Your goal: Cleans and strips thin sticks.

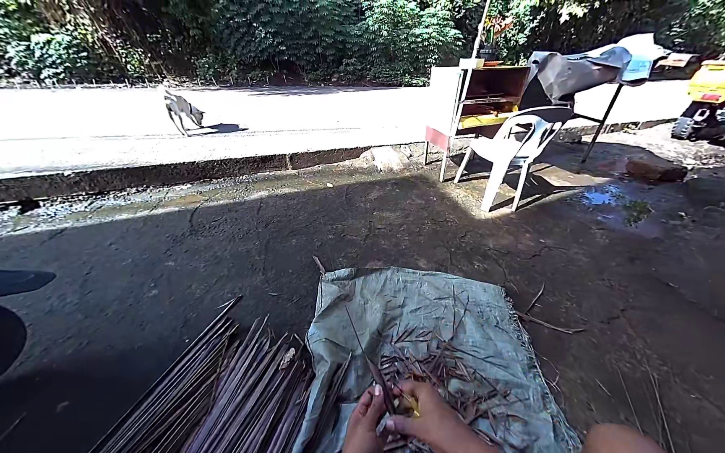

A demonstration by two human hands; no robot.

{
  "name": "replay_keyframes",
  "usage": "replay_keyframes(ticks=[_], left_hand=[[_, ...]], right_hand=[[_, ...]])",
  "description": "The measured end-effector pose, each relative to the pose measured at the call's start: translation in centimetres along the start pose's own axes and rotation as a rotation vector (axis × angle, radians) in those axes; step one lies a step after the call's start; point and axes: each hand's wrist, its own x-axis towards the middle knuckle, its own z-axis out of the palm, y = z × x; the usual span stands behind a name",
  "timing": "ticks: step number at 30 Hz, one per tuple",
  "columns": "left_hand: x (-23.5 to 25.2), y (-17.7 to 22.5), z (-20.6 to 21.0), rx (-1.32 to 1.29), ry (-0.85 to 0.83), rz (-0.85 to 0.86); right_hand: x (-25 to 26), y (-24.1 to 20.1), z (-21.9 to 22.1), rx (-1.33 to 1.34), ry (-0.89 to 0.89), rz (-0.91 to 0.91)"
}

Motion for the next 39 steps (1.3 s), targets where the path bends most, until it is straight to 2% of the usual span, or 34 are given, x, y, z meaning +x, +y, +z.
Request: replay_keyframes(ticks=[3,6,7,9,12,14,16,19,23,26,30,32,34,36,39], left_hand=[[0.4,0.8,0.2,0.045,0.015,0.135],[1.3,2.7,-1.0,0.237,0.146,0.471],[1.4,3.4,-1.5,0.28,0.209,0.569],[1.1,4.8,-2.4,0.3,0.247,0.657],[0.5,4.9,-2.6,0.272,0.169,0.625],[0.2,4.2,-2.0,0.191,0.16,0.558],[0.1,3.3,-1.4,0.14,0.173,0.526],[-0.2,2.3,-0.3,0.136,0.188,0.508],[-0.5,1.7,0.4,0.168,0.188,0.558],[-0.8,1.4,0.1,0.184,0.156,0.635],[-1.6,1.6,-0.5,0.248,0.105,0.774],[-1.7,2.0,-1.3,0.353,0.099,0.844],[-1.3,2.3,-2.0,0.424,0.109,0.917],[-0.9,3.3,-2.8,0.413,0.161,0.94],[-0.3,5.6,-4.4,0.218,0.255,0.839]], right_hand=[[-0.1,-0.7,-0.9,-0.177,-0.073,-0.039],[0.9,-0.9,-5.0,-0.358,-0.227,-0.045],[1.1,-0.8,-6.2,-0.388,-0.231,-0.049],[1.3,-0.5,-8.3,-0.427,-0.178,-0.054],[0.5,-1.7,-9.8,-0.511,0.046,0.032],[0.2,-2.6,-9.1,-0.564,0.281,0.137],[0.1,-2.8,-7.5,-0.562,0.37,0.132],[-0.4,-3.4,-3.4,-0.581,0.202,0.072],[-1.1,-4.8,0.2,-0.695,-0.001,0.202],[0.0,-3.8,-0.5,-0.718,-0.003,0.321],[2.4,-1.0,-3.7,-0.739,0.071,0.486],[3.3,0.3,-5.1,-0.703,0.07,0.511],[3.7,1.5,-6.0,-0.548,-0.047,0.452],[4.1,2.9,-5.9,-0.233,-0.095,0.34],[3.9,2.0,-4.6,0.307,-0.013,0.197]])
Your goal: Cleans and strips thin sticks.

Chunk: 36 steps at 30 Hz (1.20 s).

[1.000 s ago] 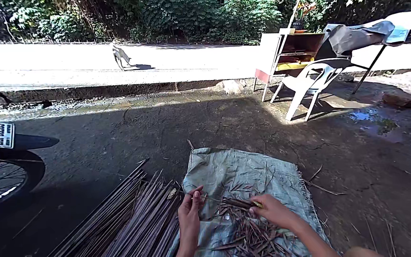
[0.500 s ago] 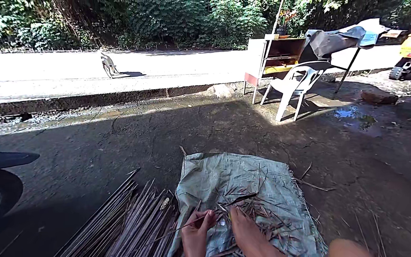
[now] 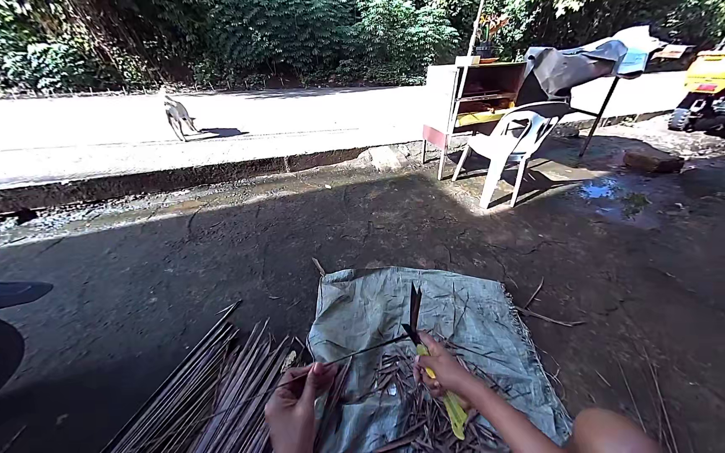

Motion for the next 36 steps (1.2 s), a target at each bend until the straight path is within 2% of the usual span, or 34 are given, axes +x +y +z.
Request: replay_keyframes(ticks=[3,6,8,9,11,12,13,15,18,24,26,32,36], left_hand=[[1.7,1.0,-1.4,-0.11,0.189,-0.146],[2.8,2.1,-2.2,-0.201,0.355,-0.283],[3.1,2.5,-2.3,-0.253,0.422,-0.336],[2.9,2.4,-2.2,-0.267,0.423,-0.342],[2.2,2.0,-1.5,-0.264,0.386,-0.338],[1.7,1.8,-0.9,-0.258,0.351,-0.332],[1.2,1.6,-0.2,-0.254,0.308,-0.316],[-0.1,0.8,1.2,-0.235,0.203,-0.229],[-2.0,-0.2,2.8,-0.144,0.017,-0.021],[-3.7,-1.7,3.6,-0.056,-0.215,0.25],[-3.4,-2.1,3.3,-0.004,-0.251,0.326],[-3.3,-2.1,3.0,0.008,-0.256,0.319],[-3.3,-1.7,2.9,-0.028,-0.27,0.343]], right_hand=[[-1.6,-0.5,0.2,0.39,-0.2,-0.087],[-3.1,-1.5,-0.1,0.659,-0.409,-0.286],[-4.0,-2.5,-0.4,0.691,-0.418,-0.288],[-4.3,-2.8,-0.6,0.637,-0.369,-0.222],[-4.7,-3.2,-0.1,0.394,-0.17,-0.028],[-4.8,-3.1,0.7,0.236,-0.083,0.009],[-4.8,-2.8,1.6,0.11,-0.01,-0.03],[-4.9,-2.0,3.6,-0.03,0.068,-0.226],[-4.8,-1.0,5.7,0.009,0.057,-0.408],[-5.0,-0.8,6.3,0.148,0.043,-0.373],[-4.6,-0.7,5.9,0.126,0.077,-0.418],[-3.7,-0.7,4.4,-0.254,0.183,-0.463],[-2.7,-1.5,2.6,-0.326,0.262,-0.402]])
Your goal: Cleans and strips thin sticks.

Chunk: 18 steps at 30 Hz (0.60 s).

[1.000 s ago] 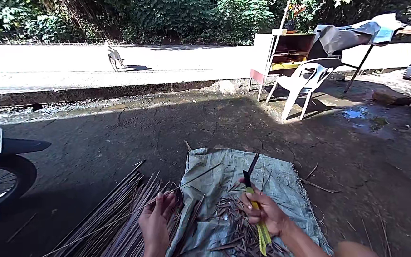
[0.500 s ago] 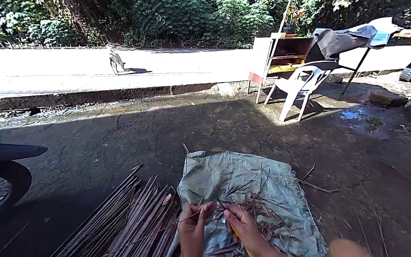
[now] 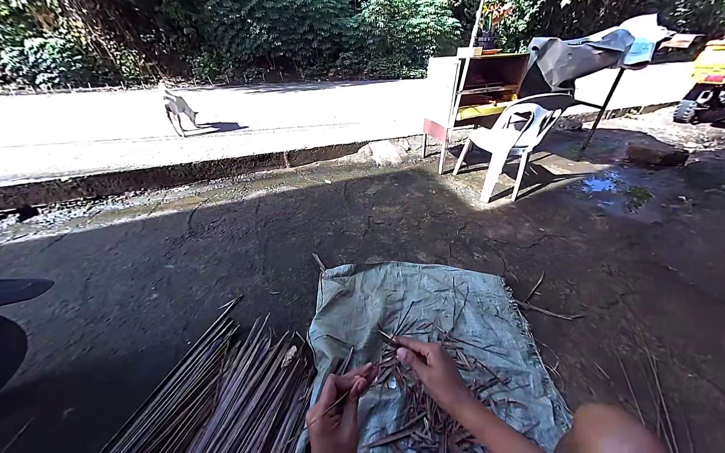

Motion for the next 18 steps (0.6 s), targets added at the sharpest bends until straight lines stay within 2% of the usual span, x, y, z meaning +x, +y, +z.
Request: replay_keyframes(ticks=[6,8,10,14,16,18], left_hand=[[1.4,2.1,-2.2,-0.016,0.107,0.082],[2.2,2.9,-3.2,0.026,0.155,0.096],[2.6,2.7,-3.9,0.1,0.15,0.122],[1.6,1.3,-3.9,0.278,-0.04,0.199],[0.8,1.5,-2.9,0.313,-0.131,0.217],[0.3,1.6,-1.7,0.319,-0.17,0.264]], right_hand=[[4.0,3.8,-5.5,-0.18,0.264,0.39],[4.1,4.4,-6.7,-0.173,0.254,0.45],[3.8,4.1,-5.5,-0.077,0.219,0.349],[0.6,0.0,-0.9,0.173,0.034,-0.001],[-1.0,-1.3,0.7,0.161,-0.074,-0.102],[-1.3,-1.3,1.4,0.132,-0.096,-0.122]])
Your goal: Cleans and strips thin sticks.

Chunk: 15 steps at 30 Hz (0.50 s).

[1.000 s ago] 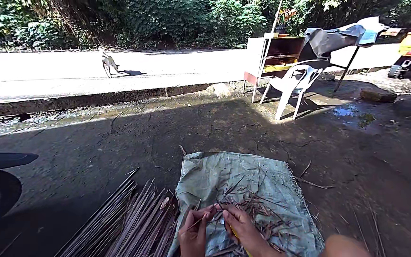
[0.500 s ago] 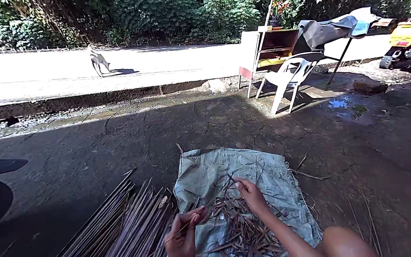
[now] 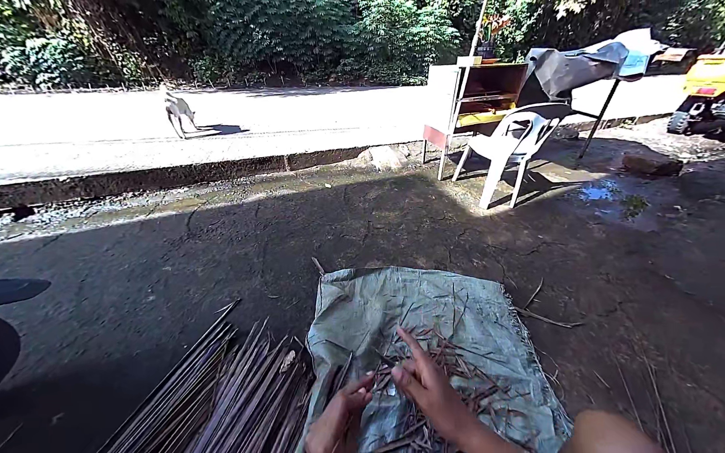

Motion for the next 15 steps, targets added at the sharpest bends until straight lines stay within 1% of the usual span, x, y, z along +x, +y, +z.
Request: replay_keyframes(ticks=[2,7,8,9,10,13,14,15], left_hand=[[-0.1,0.4,0.6,-0.019,-0.003,0.046],[0.1,0.8,0.3,-0.137,0.049,0.065],[0.2,0.8,0.2,-0.145,0.06,0.051],[0.3,0.7,-0.1,-0.137,0.064,0.033],[0.3,0.6,-0.3,-0.114,0.064,0.011],[0.4,0.3,-0.4,-0.025,0.033,-0.059],[0.4,0.3,-0.1,-0.021,0.011,-0.065],[0.4,0.3,0.2,-0.039,-0.003,-0.054]], right_hand=[[1.0,1.0,-0.8,0.002,0.081,0.057],[4.1,4.9,-6.2,-0.091,0.387,0.374],[4.2,5.3,-7.0,-0.092,0.423,0.409],[4.0,5.3,-7.2,-0.088,0.44,0.407],[3.5,4.8,-6.7,-0.074,0.415,0.362],[0.7,2.1,-2.8,-0.033,0.183,0.098],[-0.2,1.3,-1.4,-0.028,0.095,0.061],[-0.9,0.7,-0.4,-0.036,0.036,0.061]])
